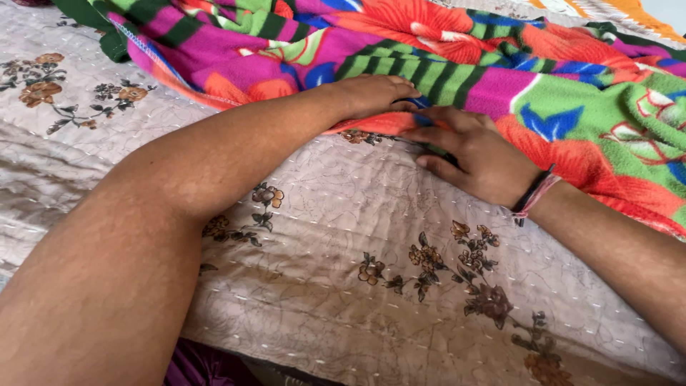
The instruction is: The person folds a colorful floral blanket on a bed. They smooth the fabric, fold it in half, then fold it again into a compact rectangle, and finally place it on the bed.
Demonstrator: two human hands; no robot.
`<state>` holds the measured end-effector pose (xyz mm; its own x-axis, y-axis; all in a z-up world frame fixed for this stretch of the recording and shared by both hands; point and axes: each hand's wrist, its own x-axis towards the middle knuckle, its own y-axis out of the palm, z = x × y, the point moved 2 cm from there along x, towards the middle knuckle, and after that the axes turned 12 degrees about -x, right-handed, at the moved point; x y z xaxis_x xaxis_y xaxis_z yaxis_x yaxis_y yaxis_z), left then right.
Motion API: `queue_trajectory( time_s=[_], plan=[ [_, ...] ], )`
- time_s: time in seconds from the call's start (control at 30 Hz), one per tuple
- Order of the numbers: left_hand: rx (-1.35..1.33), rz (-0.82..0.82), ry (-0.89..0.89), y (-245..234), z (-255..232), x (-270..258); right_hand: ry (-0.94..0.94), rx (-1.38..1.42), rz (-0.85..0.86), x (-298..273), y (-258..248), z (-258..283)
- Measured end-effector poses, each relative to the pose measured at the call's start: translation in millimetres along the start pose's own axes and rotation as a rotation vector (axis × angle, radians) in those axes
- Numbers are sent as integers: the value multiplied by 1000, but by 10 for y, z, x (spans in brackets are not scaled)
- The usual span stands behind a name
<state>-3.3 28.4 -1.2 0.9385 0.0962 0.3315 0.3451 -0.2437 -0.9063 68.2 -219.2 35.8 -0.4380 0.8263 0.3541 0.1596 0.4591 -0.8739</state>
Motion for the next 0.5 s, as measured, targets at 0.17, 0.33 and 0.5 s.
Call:
queue_trajectory(
  time_s=[0.17, 0.33, 0.5],
  plan=[
    [3, -7, -27, 2, -88, -14, 0, -8, -100, -76, 24, 50],
    [-4, -31, -11, -25, -21, -9, 21, 21, -163, -51, -33, 59],
    [-13, -56, 35, 30, -39, 29, 262, 162, -135, -90, 50, -20]
  ],
)
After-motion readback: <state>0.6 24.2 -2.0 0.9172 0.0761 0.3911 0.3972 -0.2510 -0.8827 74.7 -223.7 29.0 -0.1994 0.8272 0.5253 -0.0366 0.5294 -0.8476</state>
